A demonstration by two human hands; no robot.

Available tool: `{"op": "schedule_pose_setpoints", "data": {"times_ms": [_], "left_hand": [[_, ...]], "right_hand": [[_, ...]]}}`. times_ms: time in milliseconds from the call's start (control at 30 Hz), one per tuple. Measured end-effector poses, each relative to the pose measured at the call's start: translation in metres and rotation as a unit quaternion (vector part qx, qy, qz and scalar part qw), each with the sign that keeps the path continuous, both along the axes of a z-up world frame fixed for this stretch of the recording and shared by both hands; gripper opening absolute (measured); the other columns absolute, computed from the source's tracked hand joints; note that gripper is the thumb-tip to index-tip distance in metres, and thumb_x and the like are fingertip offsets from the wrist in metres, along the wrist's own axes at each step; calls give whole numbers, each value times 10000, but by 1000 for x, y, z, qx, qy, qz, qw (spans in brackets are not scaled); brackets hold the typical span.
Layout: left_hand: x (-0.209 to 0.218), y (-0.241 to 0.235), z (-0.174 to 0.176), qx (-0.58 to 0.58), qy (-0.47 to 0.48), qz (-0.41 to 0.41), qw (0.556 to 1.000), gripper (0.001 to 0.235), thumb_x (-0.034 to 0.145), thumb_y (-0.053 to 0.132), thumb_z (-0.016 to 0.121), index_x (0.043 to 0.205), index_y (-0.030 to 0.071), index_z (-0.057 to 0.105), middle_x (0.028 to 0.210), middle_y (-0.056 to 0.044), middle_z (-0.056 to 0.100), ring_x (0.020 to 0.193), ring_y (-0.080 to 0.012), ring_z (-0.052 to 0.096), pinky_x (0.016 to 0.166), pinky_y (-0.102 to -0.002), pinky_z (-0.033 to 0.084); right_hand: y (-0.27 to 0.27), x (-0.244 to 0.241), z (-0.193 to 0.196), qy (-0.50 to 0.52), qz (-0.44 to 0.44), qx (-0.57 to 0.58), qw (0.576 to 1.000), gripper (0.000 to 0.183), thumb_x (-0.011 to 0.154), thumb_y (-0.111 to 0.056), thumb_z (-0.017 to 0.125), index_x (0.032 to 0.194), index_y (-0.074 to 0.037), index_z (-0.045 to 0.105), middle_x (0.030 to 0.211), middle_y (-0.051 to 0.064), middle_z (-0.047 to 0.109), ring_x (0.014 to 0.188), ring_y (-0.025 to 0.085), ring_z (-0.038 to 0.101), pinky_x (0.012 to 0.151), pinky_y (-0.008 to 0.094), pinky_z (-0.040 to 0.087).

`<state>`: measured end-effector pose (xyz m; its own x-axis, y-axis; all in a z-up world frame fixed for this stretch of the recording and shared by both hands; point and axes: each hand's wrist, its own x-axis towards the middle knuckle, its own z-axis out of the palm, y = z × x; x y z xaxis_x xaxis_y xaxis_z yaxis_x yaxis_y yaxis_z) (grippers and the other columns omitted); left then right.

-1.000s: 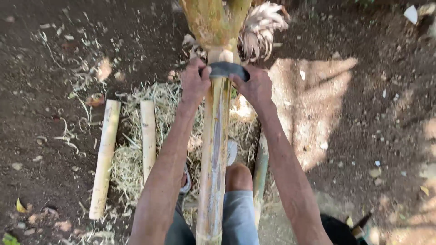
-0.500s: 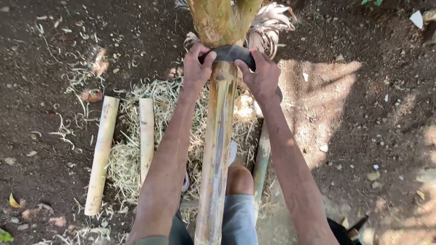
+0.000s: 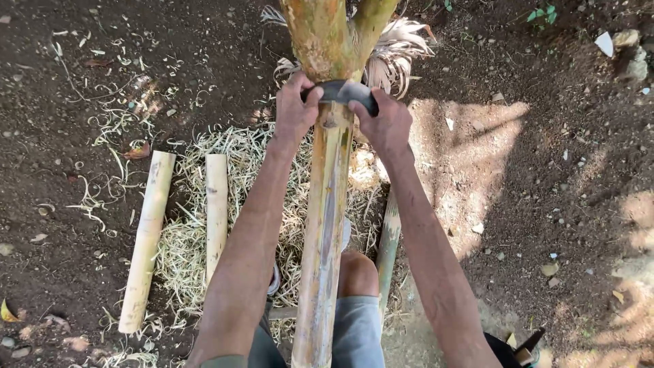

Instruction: Scraping the outer bark from a piece of bamboo using a curved blade.

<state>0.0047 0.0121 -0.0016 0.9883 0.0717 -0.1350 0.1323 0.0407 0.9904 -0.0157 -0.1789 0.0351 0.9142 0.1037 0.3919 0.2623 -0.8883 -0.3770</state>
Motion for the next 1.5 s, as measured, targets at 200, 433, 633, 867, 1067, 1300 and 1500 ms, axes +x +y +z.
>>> {"op": "schedule_pose_setpoints", "data": {"times_ms": [200, 433, 633, 867, 1067, 1300, 1500], "left_hand": [[-8, 9, -37, 156, -193, 10, 969, 107, 953, 72, 680, 895, 54, 591, 863, -140, 706, 709, -178, 700, 552, -299, 606], [-9, 2, -18, 174, -150, 22, 973, 117, 931, 44, 677, 848, 33, 595, 783, -91, 670, 619, -175, 648, 457, -306, 535], [-46, 0, -21, 135, -79, 27, 987, 176, 877, 90, 707, 827, 52, 543, 774, -49, 663, 577, -87, 656, 446, -205, 526], [-15, 0, -24, 187, -161, 45, 968, 252, 858, 118, 782, 794, 28, 555, 708, -71, 651, 610, -170, 618, 550, -381, 506], [-53, 4, -26, 155, -135, 28, 978, 268, 917, 168, 758, 795, 42, 555, 689, -60, 588, 577, -173, 535, 493, -373, 449], [-108, 4, -21, 169, -15, 1, 986, 204, 899, 171, 721, 823, 78, 556, 660, -38, 598, 521, -147, 563, 441, -340, 474], [-195, 14, 48, 354, -265, 154, 884, 511, 886, 248, 731, 1314, 14, 578, 1293, -206, 583, 1210, -364, 546, 1026, -515, 414]], "right_hand": [[-4, -21, -12, -24, 24, 24, 999, 350, 894, -328, 841, 1004, -23, 707, 715, 121, 718, 527, 204, 674, 469, 367, 536], [-5, -18, -3, 7, 16, -12, 1000, 339, 872, -368, 840, 916, -49, 736, 637, 82, 694, 461, 169, 605, 448, 339, 490], [-9, -37, -5, 90, 16, -23, 996, 314, 937, -369, 795, 995, -65, 743, 626, 60, 676, 400, 149, 560, 370, 330, 461], [-1, -24, 16, 33, 16, -5, 999, 302, 872, -361, 830, 932, -77, 747, 637, 75, 700, 469, 164, 618, 464, 362, 502], [-1, -53, 12, 71, 13, -24, 997, 332, 879, -356, 840, 894, -46, 725, 642, 111, 695, 482, 227, 637, 480, 392, 505], [-13, -96, 23, 239, 58, 55, 968, 271, 915, -296, 764, 1016, -46, 742, 659, 85, 691, 492, 171, 611, 467, 357, 482], [-11, -129, 7, 250, -29, 113, 961, 360, 836, -320, 835, 1021, -24, 746, 625, 95, 671, 495, 166, 571, 501, 364, 471]]}}
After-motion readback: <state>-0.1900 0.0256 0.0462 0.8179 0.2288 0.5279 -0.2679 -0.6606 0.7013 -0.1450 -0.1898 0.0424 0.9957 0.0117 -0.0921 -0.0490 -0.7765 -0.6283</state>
